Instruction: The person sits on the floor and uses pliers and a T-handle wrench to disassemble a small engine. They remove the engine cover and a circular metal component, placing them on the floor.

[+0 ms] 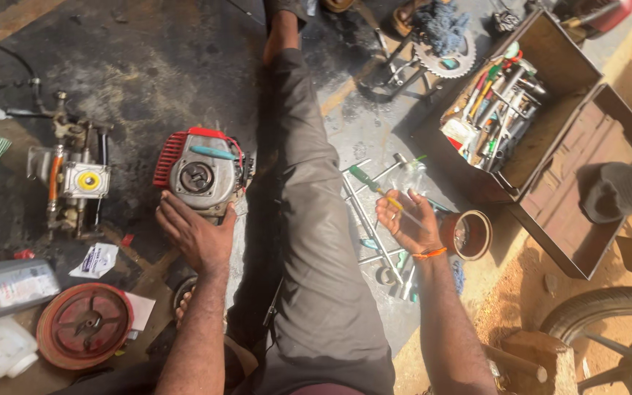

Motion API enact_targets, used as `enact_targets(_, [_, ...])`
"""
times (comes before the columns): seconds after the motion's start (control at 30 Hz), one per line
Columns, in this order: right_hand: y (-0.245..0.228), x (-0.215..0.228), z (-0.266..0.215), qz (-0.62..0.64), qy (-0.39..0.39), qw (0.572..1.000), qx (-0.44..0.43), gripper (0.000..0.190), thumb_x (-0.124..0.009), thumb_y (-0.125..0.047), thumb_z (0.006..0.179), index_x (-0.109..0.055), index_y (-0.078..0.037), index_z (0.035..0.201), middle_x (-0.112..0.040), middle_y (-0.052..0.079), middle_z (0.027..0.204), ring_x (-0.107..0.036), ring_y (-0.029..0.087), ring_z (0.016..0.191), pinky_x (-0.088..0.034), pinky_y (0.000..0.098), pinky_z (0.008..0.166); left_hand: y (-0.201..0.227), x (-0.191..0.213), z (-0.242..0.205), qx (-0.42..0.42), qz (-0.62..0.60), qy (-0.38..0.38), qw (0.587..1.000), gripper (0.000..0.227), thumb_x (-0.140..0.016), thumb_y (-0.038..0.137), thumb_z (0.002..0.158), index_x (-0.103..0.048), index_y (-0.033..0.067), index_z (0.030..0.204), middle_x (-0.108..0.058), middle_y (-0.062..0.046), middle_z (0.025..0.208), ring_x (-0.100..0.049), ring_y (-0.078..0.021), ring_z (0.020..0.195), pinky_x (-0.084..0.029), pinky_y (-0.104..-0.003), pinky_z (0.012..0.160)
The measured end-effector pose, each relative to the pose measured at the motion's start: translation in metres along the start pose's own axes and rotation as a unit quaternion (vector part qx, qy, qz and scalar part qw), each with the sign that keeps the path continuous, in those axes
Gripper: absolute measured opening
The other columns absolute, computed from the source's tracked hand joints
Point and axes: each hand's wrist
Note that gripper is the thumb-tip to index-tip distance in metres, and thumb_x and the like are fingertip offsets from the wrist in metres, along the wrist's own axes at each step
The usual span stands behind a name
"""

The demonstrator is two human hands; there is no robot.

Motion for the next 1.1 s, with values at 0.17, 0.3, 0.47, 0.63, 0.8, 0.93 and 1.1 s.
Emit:
enact_targets(0.17, [0.028,0.021,-0.015,-0.213,0.097,0.972,-0.008,0.016,-0.056,-0.007,0.099,-0.055,-0.007,0.115,-0.066,0.015,0.100,-0.064,0.021,0.087,-0.054,0.0331,0.080,-0.005,-0.001,-0.004,-0.012,-0.011,-0.001,1.000,0.124,-0.082,0.061,0.084,-0.020,-0.0132,0.162,-0.032,-0.033,0.160,-0.028,-0.0465,0.153,-0.031,-0.055,0.126])
enact_targets(0.3, [0.035,0.026,-0.025,-0.249,0.133,0.959,-0.001,0.021,-0.053,-0.009,0.097,-0.063,0.002,0.112,-0.068,0.007,0.098,-0.061,0.015,0.080,-0.054,0.0275,0.074,-0.008,-0.002,-0.004,-0.013,-0.016,-0.012,1.000,0.127,-0.083,0.061,0.083,-0.018,-0.0132,0.162,-0.031,-0.035,0.161,-0.027,-0.0471,0.153,-0.031,-0.056,0.127])
enact_targets(0.47, [0.025,-0.028,-0.047,-0.330,0.188,0.925,0.011,0.021,-0.057,-0.024,0.100,-0.068,-0.009,0.109,-0.056,-0.003,0.081,-0.045,0.006,0.064,-0.037,0.0220,0.055,-0.016,-0.005,-0.005,-0.038,-0.019,-0.024,0.999,0.129,-0.084,0.062,0.084,-0.012,-0.0101,0.165,-0.026,-0.036,0.164,-0.024,-0.0486,0.155,-0.029,-0.058,0.129])
enact_targets(0.63, [0.029,-0.032,-0.017,-0.457,0.259,0.847,0.073,0.038,-0.060,-0.043,0.101,-0.073,-0.009,0.091,-0.042,-0.004,0.064,-0.034,0.007,0.052,-0.025,0.0277,0.047,-0.014,-0.009,-0.001,-0.025,-0.006,-0.051,0.998,0.127,-0.082,0.062,0.086,-0.011,-0.0074,0.165,-0.024,-0.036,0.163,-0.021,-0.0490,0.156,-0.032,-0.061,0.124])
enact_targets(0.8, [0.059,0.083,0.025,-0.367,0.375,0.851,0.016,0.054,-0.059,-0.053,0.105,-0.069,-0.004,0.086,-0.043,-0.001,0.062,-0.036,0.012,0.050,-0.026,0.0309,0.045,-0.013,-0.004,0.001,0.010,-0.015,-0.071,0.997,0.124,-0.080,0.064,0.084,-0.012,-0.0036,0.163,-0.024,-0.033,0.163,-0.020,-0.0469,0.155,-0.035,-0.061,0.119])
enact_targets(0.93, [0.062,0.139,0.008,-0.279,0.281,0.917,-0.041,0.037,-0.053,-0.039,0.106,-0.069,-0.006,0.109,-0.046,-0.001,0.066,-0.041,0.012,0.052,-0.032,0.0295,0.045,-0.007,0.002,0.001,0.011,-0.012,-0.048,0.999,0.125,-0.080,0.065,0.081,-0.012,-0.0027,0.162,-0.024,-0.029,0.163,-0.022,-0.0447,0.153,-0.032,-0.059,0.122])
enact_targets(1.1, [0.046,0.139,-0.015,-0.324,0.312,0.893,0.003,0.028,-0.051,-0.015,0.100,-0.063,-0.017,0.125,-0.068,0.007,0.079,-0.046,0.012,0.053,-0.035,0.0272,0.045,-0.008,0.001,0.000,-0.005,-0.011,-0.039,0.999,0.125,-0.082,0.064,0.084,-0.012,-0.0038,0.162,-0.023,-0.031,0.162,-0.021,-0.0453,0.153,-0.030,-0.058,0.124])
Point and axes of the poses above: each hand's wrist, its own z-axis towards the middle knuckle, its own x-axis out of the back of the hand, y = z × x
